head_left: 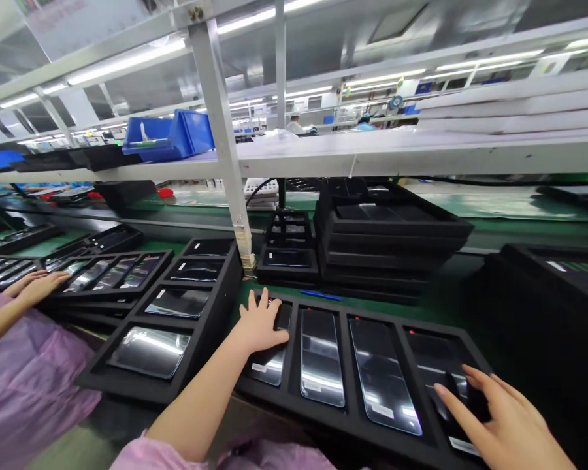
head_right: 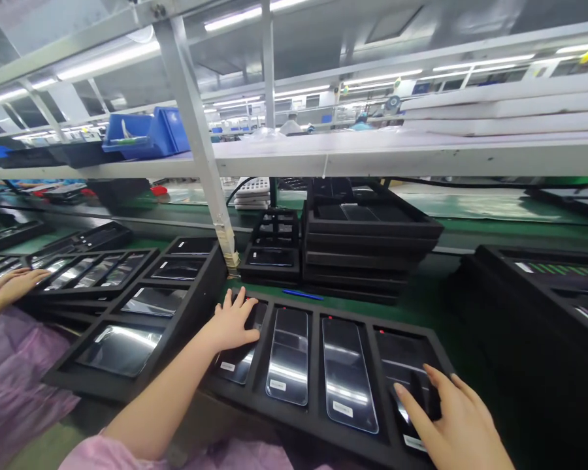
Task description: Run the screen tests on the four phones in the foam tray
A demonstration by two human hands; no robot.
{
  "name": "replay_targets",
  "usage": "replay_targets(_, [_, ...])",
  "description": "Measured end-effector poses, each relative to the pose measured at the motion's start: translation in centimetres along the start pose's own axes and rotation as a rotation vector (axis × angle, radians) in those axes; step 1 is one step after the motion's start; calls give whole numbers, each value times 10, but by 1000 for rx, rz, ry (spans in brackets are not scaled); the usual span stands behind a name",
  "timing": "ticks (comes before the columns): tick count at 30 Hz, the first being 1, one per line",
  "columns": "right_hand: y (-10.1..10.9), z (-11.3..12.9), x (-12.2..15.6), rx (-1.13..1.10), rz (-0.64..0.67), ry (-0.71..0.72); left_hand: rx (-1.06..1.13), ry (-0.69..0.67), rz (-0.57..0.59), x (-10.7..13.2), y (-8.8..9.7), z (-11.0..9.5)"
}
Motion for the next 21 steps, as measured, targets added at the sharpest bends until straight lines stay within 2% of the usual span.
replay_targets(3, [-4, -4, -3, -21, 21, -109, -9, -15, 8, -1, -2, 1])
replay_targets(5, [-4, 2, -4, -34, 19, -144, -25, -16, 1, -2, -4, 1])
replay_targets(9, [15, 47, -5, -126, -53, -38, -75, 12, -24, -2, -4, 0])
replay_targets(10, [18, 62, -6, -177, -34, 11, -86, 24, -33, -2, -4, 0])
replay_targets(12, [13, 90, -6, -233, 116, 83, -107, 42, -58, -1, -2, 1])
replay_targets(14, [0, 110, -5, -191, 301, 119, -131, 43, -87, 0, 0, 3])
replay_targets(16, [-11, 121, -4, -108, 408, 122, -155, 23, -111, -1, 1, 5])
replay_targets(21, [-18, 137, -9, -83, 393, 82, -191, 7, -167, -8, 3, 6])
Point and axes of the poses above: each hand's wrist, its own x-axis away from the middle knuckle, its own y-axis out of the back of the hand, z = x × y, the point moved 7 cm from there along -x, towards the middle knuckle, and after that the axes turned 3 degrees about -z, right-handed, at the moved point
